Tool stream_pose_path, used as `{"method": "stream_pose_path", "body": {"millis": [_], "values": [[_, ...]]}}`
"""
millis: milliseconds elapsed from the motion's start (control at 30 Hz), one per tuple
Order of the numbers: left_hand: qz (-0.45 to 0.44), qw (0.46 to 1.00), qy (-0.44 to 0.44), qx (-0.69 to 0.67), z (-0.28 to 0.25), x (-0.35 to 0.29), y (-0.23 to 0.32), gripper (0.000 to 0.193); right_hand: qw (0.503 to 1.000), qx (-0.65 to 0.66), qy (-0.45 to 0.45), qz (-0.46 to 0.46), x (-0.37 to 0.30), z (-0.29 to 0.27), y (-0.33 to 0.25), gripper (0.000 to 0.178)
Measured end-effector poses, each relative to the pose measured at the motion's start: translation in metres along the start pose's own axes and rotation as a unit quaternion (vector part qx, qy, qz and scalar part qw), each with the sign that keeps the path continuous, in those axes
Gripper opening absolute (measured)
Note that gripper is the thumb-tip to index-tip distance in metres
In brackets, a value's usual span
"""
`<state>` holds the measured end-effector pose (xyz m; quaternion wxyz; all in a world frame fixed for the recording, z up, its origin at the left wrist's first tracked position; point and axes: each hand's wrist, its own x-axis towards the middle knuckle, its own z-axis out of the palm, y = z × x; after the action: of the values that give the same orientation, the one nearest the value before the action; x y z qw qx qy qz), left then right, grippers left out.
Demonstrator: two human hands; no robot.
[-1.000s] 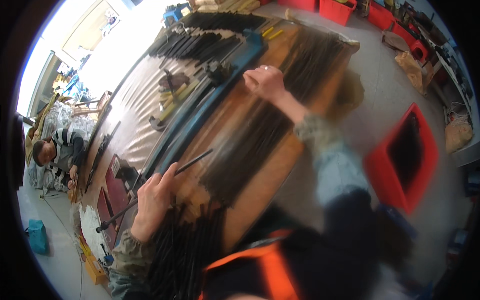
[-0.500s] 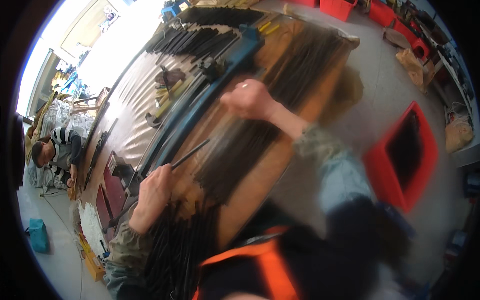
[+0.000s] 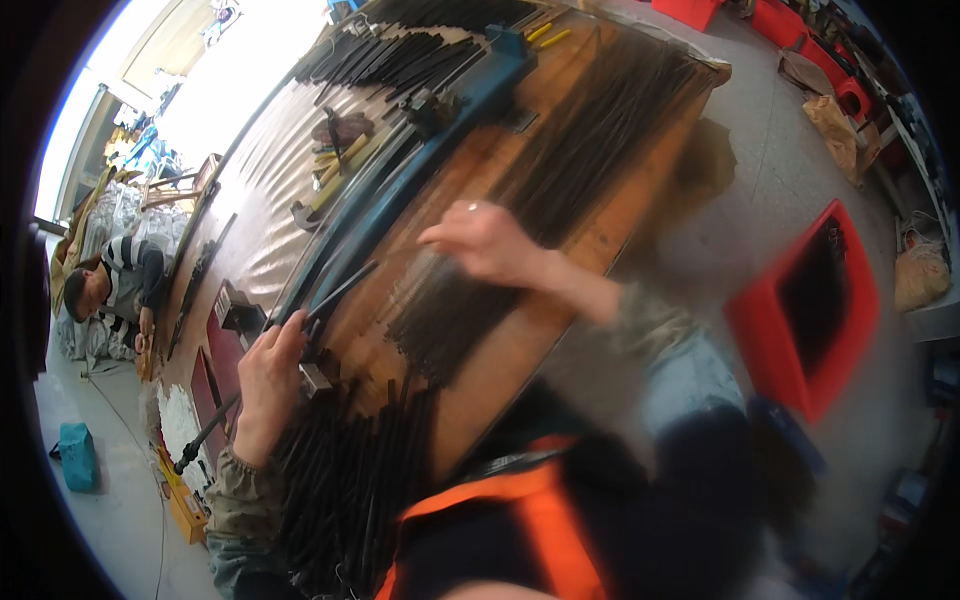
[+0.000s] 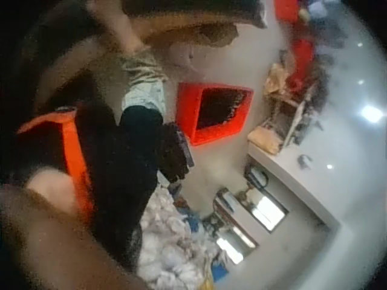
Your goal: Assembling umbrella ribs and threading them with wire using a tensioning jig.
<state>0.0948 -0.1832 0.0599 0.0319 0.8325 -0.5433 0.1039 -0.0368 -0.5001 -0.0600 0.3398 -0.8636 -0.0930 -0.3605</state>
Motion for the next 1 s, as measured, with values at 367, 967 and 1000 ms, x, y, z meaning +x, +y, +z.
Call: {"method": "stream_pose_path", "body": {"millis": [367, 967, 1000], "values": [[0.005, 0.999, 0.036, -0.01, -0.018, -0.017, -0.001, 0.032, 0.989, 0.042, 0.088, -0.115, 0.045, 0.059, -0.058, 0.033], [-0.304, 0.923, 0.229, 0.053, -0.1, -0.226, -0.111, 0.02, 0.938, 0.28, -0.197, -0.063, 0.176, 0.251, -0.134, 0.024], [-0.312, 0.921, 0.228, 0.052, -0.099, -0.242, -0.111, 0.021, 0.938, 0.273, -0.198, -0.079, 0.179, 0.258, -0.137, 0.022]]}}
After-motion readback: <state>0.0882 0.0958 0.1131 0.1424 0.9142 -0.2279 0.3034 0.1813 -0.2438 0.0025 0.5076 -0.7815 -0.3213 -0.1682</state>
